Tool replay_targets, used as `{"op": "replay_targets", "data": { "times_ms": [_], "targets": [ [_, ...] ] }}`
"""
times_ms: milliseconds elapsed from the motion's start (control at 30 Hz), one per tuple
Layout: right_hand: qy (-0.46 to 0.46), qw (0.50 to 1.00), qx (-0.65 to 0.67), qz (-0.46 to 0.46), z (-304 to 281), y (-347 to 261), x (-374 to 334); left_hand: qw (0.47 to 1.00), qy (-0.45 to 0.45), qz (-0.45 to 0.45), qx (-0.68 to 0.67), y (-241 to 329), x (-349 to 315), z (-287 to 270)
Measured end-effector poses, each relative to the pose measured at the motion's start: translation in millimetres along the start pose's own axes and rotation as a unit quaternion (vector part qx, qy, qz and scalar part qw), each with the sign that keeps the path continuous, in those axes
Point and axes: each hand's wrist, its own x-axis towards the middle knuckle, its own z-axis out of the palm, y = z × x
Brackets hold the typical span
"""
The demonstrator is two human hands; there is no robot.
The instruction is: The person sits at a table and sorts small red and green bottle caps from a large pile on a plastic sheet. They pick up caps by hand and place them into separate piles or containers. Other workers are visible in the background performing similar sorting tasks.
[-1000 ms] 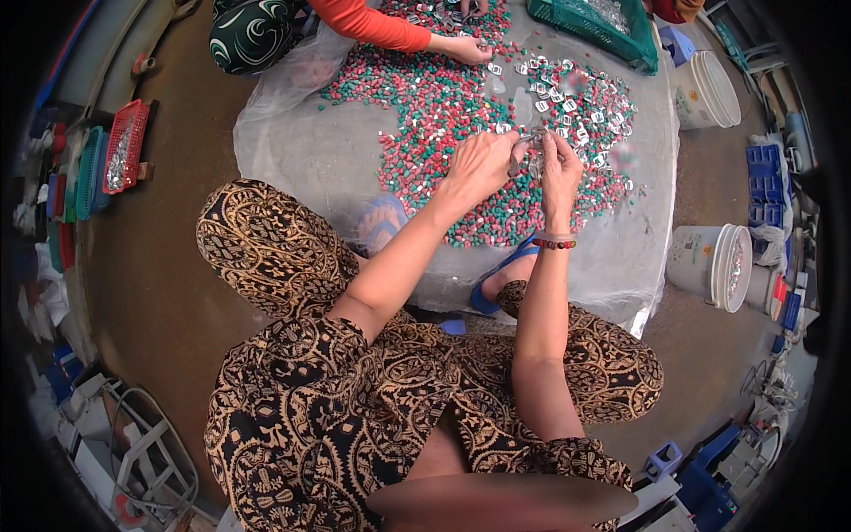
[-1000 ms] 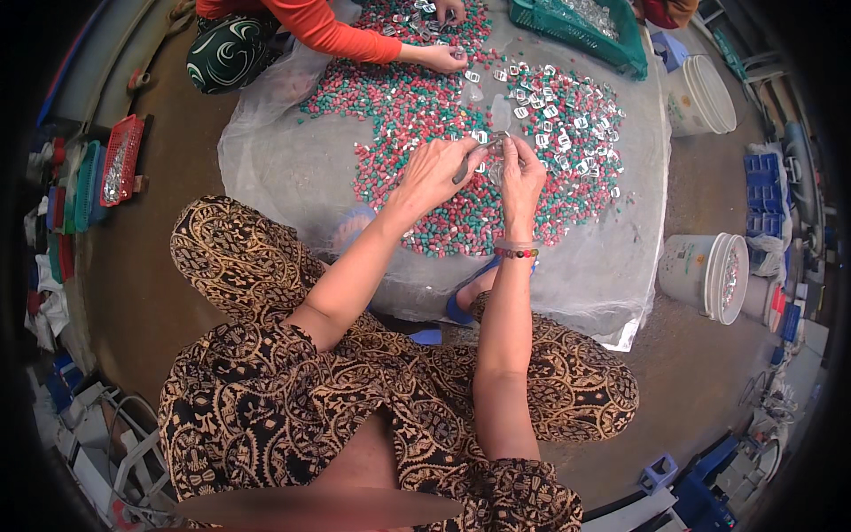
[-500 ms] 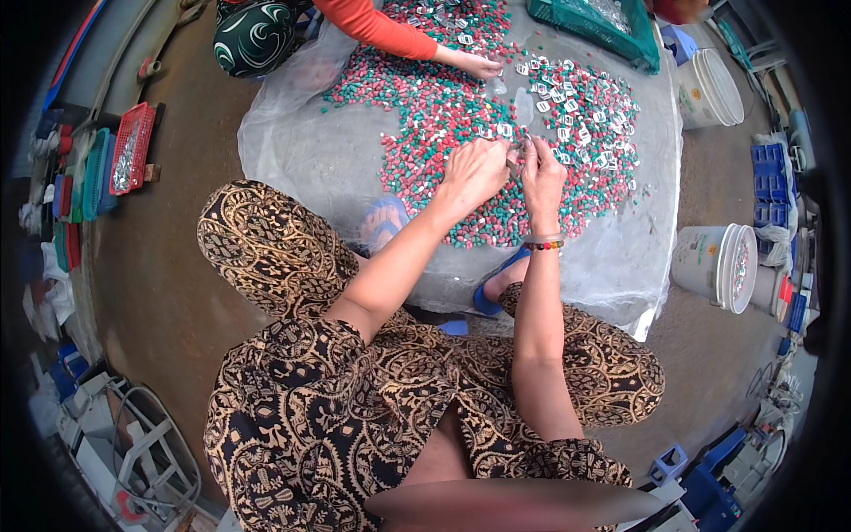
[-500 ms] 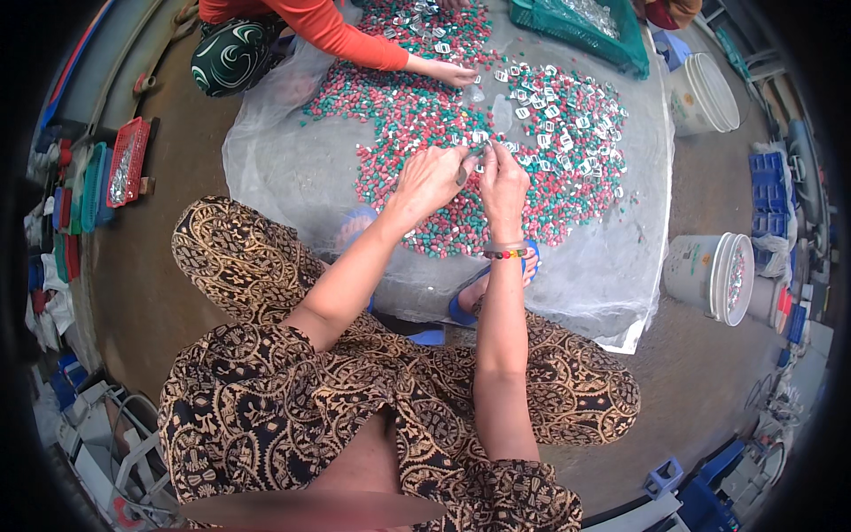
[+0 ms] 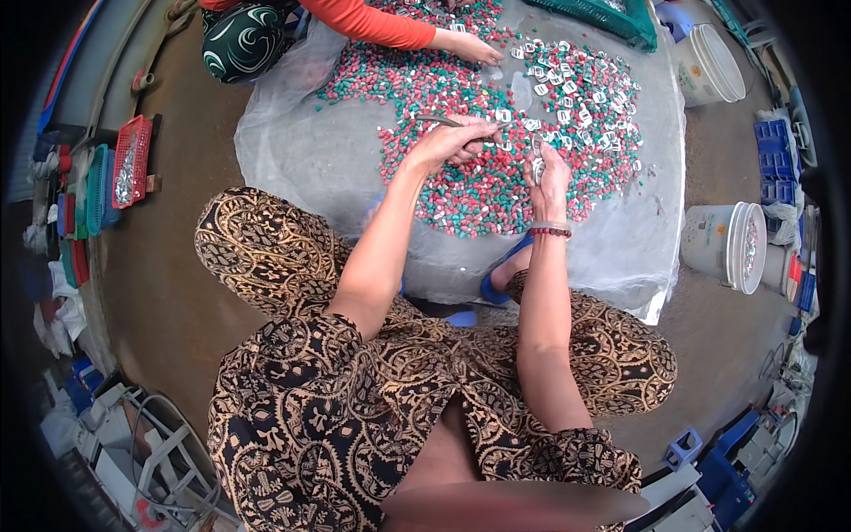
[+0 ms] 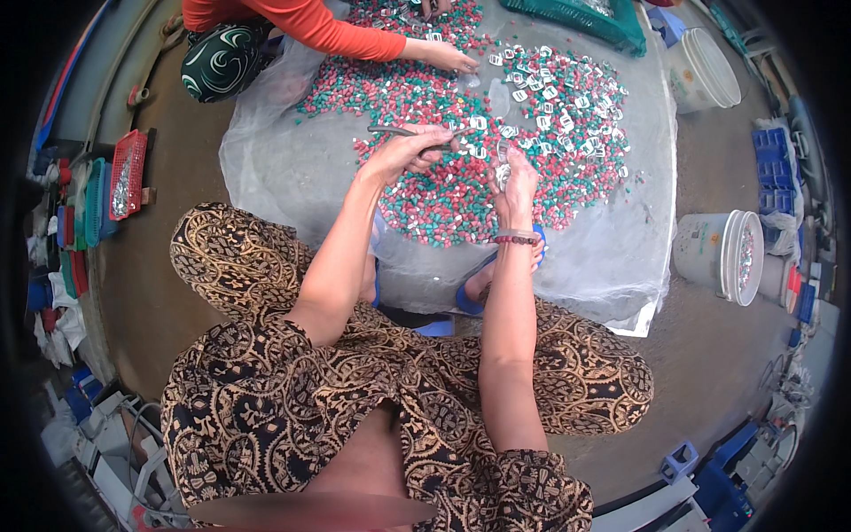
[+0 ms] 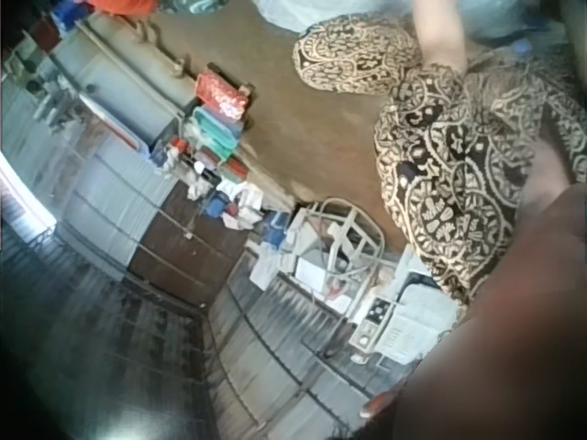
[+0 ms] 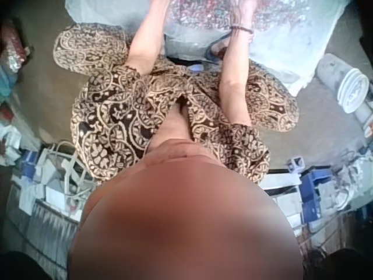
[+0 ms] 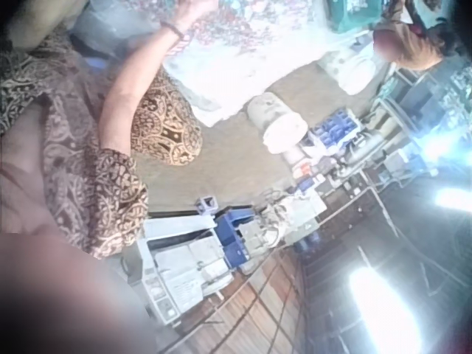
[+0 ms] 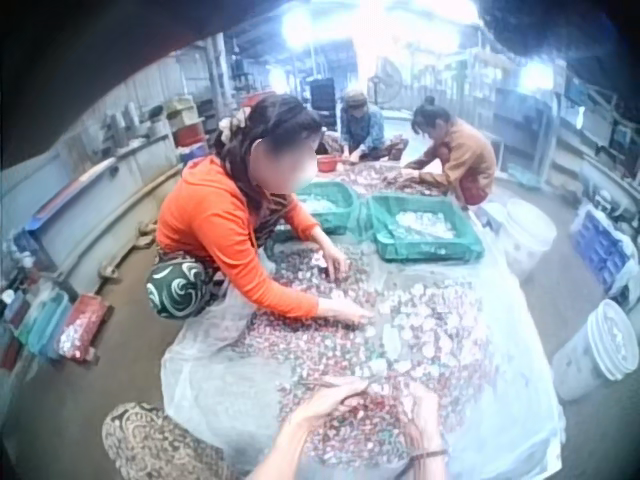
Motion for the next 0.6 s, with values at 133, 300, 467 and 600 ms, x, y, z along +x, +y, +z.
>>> {"op": "replay_targets", "data": {
  "times_ms": [133, 300, 467, 600],
  "targets": [
    [-0.071, 0.996, 0.042, -0.016, -15, -15, 2, 0.88, 0.265, 0.062, 0.389, -12, 5, -17],
    [-0.038, 0.996, 0.067, 0.048, -38, -27, 25, 0.787, 0.428, -0.065, 0.439, -46, 1, -79],
    [-0.074, 0.909, -0.41, -0.01, -37, 5, 74, 0.699, 0.557, -0.205, 0.399, -103, -17, -145],
    [-0.088, 0.661, -0.732, -0.141, -23, 42, 92, 0.669, 0.589, -0.275, 0.361, -133, -40, -164]
  ]
}}
